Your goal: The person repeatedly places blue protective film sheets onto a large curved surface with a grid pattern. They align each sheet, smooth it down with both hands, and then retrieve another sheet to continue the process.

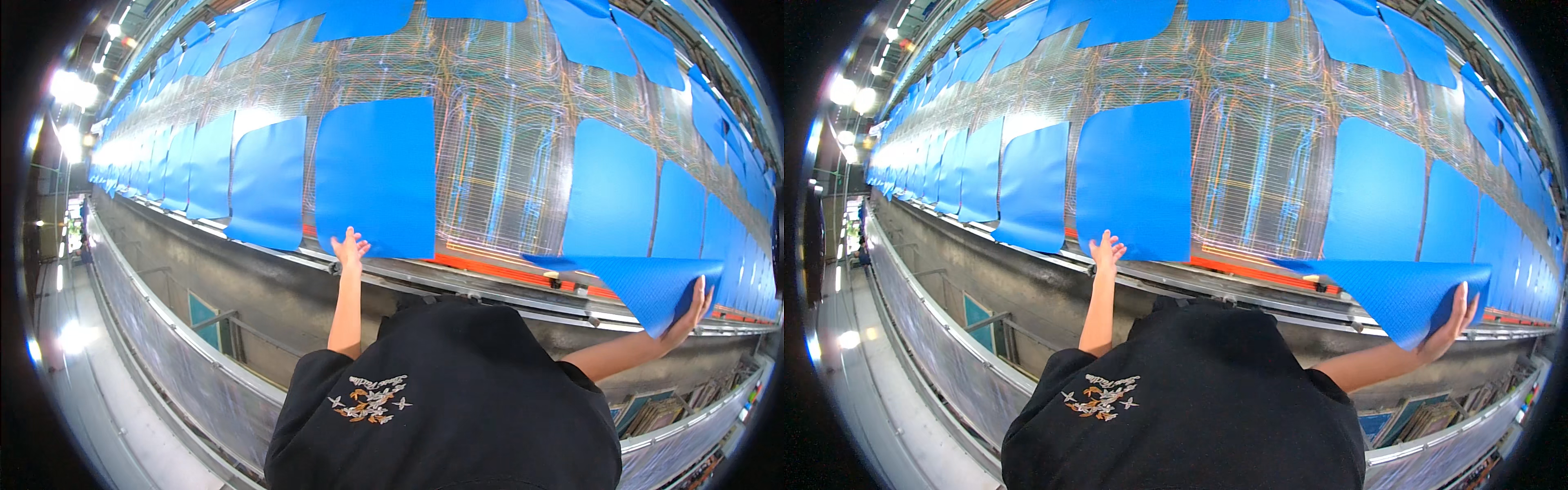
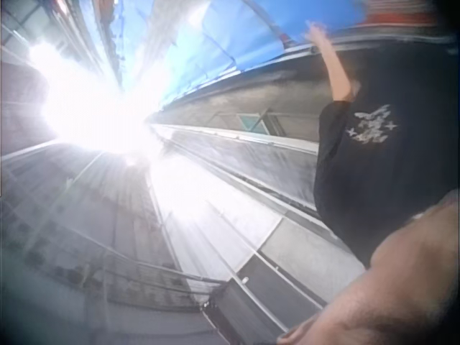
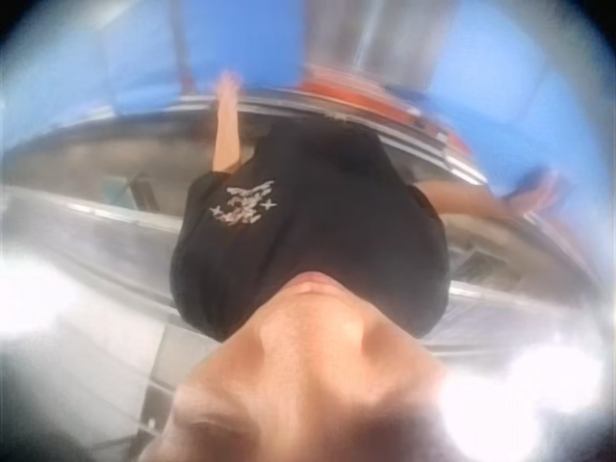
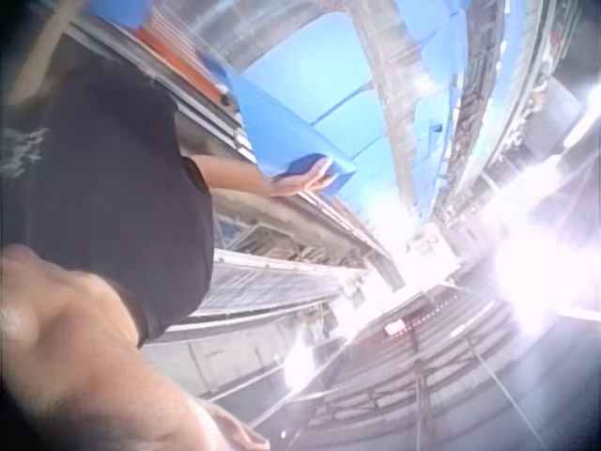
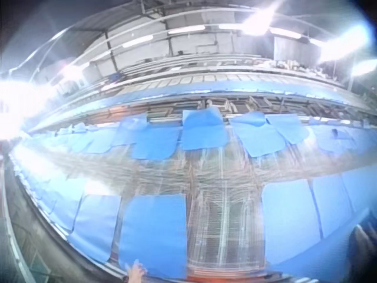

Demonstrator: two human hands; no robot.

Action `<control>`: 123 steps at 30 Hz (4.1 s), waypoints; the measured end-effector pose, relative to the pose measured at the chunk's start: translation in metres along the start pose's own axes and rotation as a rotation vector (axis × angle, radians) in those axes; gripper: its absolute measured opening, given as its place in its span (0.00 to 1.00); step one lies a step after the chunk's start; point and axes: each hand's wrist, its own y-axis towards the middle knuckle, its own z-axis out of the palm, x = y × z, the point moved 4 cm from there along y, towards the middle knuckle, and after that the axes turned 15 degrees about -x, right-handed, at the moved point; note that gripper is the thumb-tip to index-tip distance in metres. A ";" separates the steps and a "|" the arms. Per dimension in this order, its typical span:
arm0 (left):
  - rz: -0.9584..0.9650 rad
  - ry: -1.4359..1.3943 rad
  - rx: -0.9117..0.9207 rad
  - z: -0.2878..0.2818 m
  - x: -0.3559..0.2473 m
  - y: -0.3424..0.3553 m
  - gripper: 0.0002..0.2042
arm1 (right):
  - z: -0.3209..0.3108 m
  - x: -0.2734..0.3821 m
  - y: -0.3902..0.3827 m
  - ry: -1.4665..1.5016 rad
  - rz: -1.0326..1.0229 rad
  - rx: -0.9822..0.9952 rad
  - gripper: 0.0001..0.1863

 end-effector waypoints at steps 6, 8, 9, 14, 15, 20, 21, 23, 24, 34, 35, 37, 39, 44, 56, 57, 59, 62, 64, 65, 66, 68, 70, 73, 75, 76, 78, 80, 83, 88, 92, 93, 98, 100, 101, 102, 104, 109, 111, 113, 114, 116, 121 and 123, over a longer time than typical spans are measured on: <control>-0.079 0.326 -0.003 -0.033 -0.052 0.112 0.30 | 0.020 0.000 -0.025 0.116 0.348 -0.088 0.28; 0.011 0.448 -0.083 -0.045 -0.066 0.122 0.20 | 0.017 -0.005 -0.027 0.136 0.345 -0.050 0.31; 0.114 0.461 -0.087 -0.057 -0.082 0.129 0.19 | 0.016 -0.010 -0.027 0.148 0.356 -0.030 0.33; 0.820 0.673 0.033 -0.031 -0.154 0.065 0.24 | 0.021 0.033 -0.045 0.196 0.369 -0.158 0.31; 0.974 0.844 -0.025 -0.039 -0.183 0.052 0.24 | 0.022 0.036 -0.046 0.206 0.385 -0.149 0.31; 0.920 0.703 0.026 -0.087 -0.300 -0.022 0.21 | 0.006 0.030 -0.041 0.236 0.337 -0.102 0.27; 0.838 0.757 0.071 -0.096 -0.306 -0.016 0.21 | 0.007 0.031 -0.043 0.249 0.354 -0.098 0.26; 0.602 0.800 0.065 -0.126 -0.304 0.029 0.21 | 0.013 0.030 -0.046 0.258 0.345 -0.055 0.27; 0.501 0.746 0.056 -0.133 -0.289 0.049 0.21 | 0.015 0.029 -0.047 0.257 0.335 -0.033 0.27; 1.203 0.816 -0.330 -0.041 -0.167 0.066 0.50 | 0.027 0.058 -0.076 0.334 0.074 0.109 0.21; 1.243 0.722 -0.191 -0.008 -0.154 0.025 0.45 | 0.024 0.053 -0.078 0.325 -0.018 0.173 0.21; 0.980 0.718 0.288 0.059 -0.133 -0.113 0.25 | 0.016 0.045 -0.072 0.349 0.055 0.183 0.20; 0.457 0.483 0.929 0.088 -0.083 -0.202 0.28 | 0.029 0.047 -0.074 0.450 0.190 0.165 0.20; -0.305 0.318 1.438 0.150 -0.056 -0.360 0.50 | 0.062 0.063 -0.075 0.526 0.442 0.042 0.22; -0.015 0.051 1.219 0.342 -0.211 -0.287 0.16 | 0.297 0.040 0.028 0.434 0.239 0.529 0.14; 0.083 0.060 1.156 0.351 -0.232 -0.292 0.15 | 0.320 0.026 0.042 0.405 0.177 0.563 0.14; 0.281 -0.003 1.100 0.358 -0.274 -0.314 0.14 | 0.352 -0.001 0.061 0.444 0.385 0.478 0.17; 0.507 -0.145 1.040 0.340 -0.297 -0.312 0.16 | 0.346 0.029 0.029 0.441 0.679 0.550 0.18; 0.523 -0.160 1.041 0.327 -0.282 -0.314 0.24 | 0.332 0.009 0.030 0.334 0.571 0.610 0.18; 0.525 -0.152 0.888 0.316 -0.266 -0.306 0.37 | 0.322 0.007 0.020 0.295 0.497 0.656 0.18; 0.497 -0.059 0.906 0.311 -0.244 -0.286 0.45 | 0.313 0.002 0.010 0.255 0.420 0.695 0.18; 0.559 0.058 0.916 0.293 -0.208 -0.283 0.31 | 0.291 -0.071 0.017 -0.152 0.180 0.882 0.13; 0.598 0.176 0.866 0.287 -0.142 -0.218 0.15 | 0.283 -0.119 -0.040 -0.002 0.429 0.925 0.08; 0.680 0.390 0.729 0.267 -0.072 -0.173 0.17 | 0.256 -0.169 -0.105 -0.164 0.537 0.882 0.08; 0.761 0.568 0.621 0.255 -0.035 -0.143 0.19 | 0.246 -0.215 -0.138 -0.254 0.492 0.867 0.09; 0.802 0.613 0.581 0.250 -0.024 -0.139 0.18 | 0.239 -0.227 -0.154 -0.286 0.500 0.849 0.09; 0.884 0.690 0.460 0.243 -0.015 -0.145 0.16 | 0.228 -0.249 -0.176 -0.328 0.508 0.809 0.12; 0.806 0.550 0.383 0.237 -0.009 -0.141 0.15 | 0.223 -0.252 -0.190 -0.270 0.539 0.792 0.13; 0.790 0.464 0.310 0.231 -0.002 -0.133 0.14 | 0.222 -0.255 -0.198 -0.228 0.536 0.757 0.13; 0.766 0.513 0.294 0.229 -0.001 -0.131 0.14 | 0.217 -0.260 -0.202 -0.264 0.502 0.740 0.13; 0.801 0.539 0.280 0.229 -0.002 -0.132 0.14 | 0.216 -0.263 -0.204 -0.275 0.551 0.722 0.13; 0.806 0.538 0.279 0.230 -0.002 -0.133 0.14 | 0.216 -0.263 -0.204 -0.261 0.549 0.717 0.13; 0.825 0.575 0.295 0.230 -0.003 -0.132 0.15 | 0.218 -0.264 -0.205 -0.280 0.538 0.693 0.12; 0.858 0.589 0.283 0.229 -0.001 -0.128 0.15 | 0.218 -0.264 -0.206 -0.282 0.529 0.690 0.13; 0.847 0.611 0.298 0.229 -0.002 -0.129 0.15 | 0.217 -0.266 -0.207 -0.291 0.526 0.681 0.13; 0.827 0.602 0.307 0.231 -0.002 -0.131 0.15 | 0.216 -0.268 -0.206 -0.300 0.523 0.671 0.13; 0.786 0.586 0.316 0.232 -0.002 -0.134 0.16 | 0.216 -0.270 -0.206 -0.303 0.523 0.663 0.13; 0.809 0.608 0.306 0.231 -0.001 -0.130 0.16 | 0.218 -0.263 -0.209 -0.269 0.537 0.667 0.13; 0.823 0.608 0.303 0.231 -0.001 -0.130 0.16 | 0.216 -0.266 -0.208 -0.266 0.541 0.667 0.13; 0.826 0.593 0.318 0.231 0.000 -0.131 0.16 | 0.216 -0.268 -0.208 -0.268 0.545 0.675 0.12; 0.829 0.585 0.325 0.231 0.000 -0.130 0.16 | 0.217 -0.269 -0.208 -0.271 0.546 0.678 0.12; 0.845 0.585 0.324 0.231 0.000 -0.131 0.16 | 0.216 -0.270 -0.208 -0.277 0.547 0.684 0.11; 0.850 0.592 0.317 0.230 -0.001 -0.131 0.16 | 0.218 -0.267 -0.209 -0.282 0.556 0.691 0.11; 0.824 0.635 0.313 0.231 0.000 -0.130 0.15 | 0.216 -0.271 -0.208 -0.277 0.550 0.688 0.11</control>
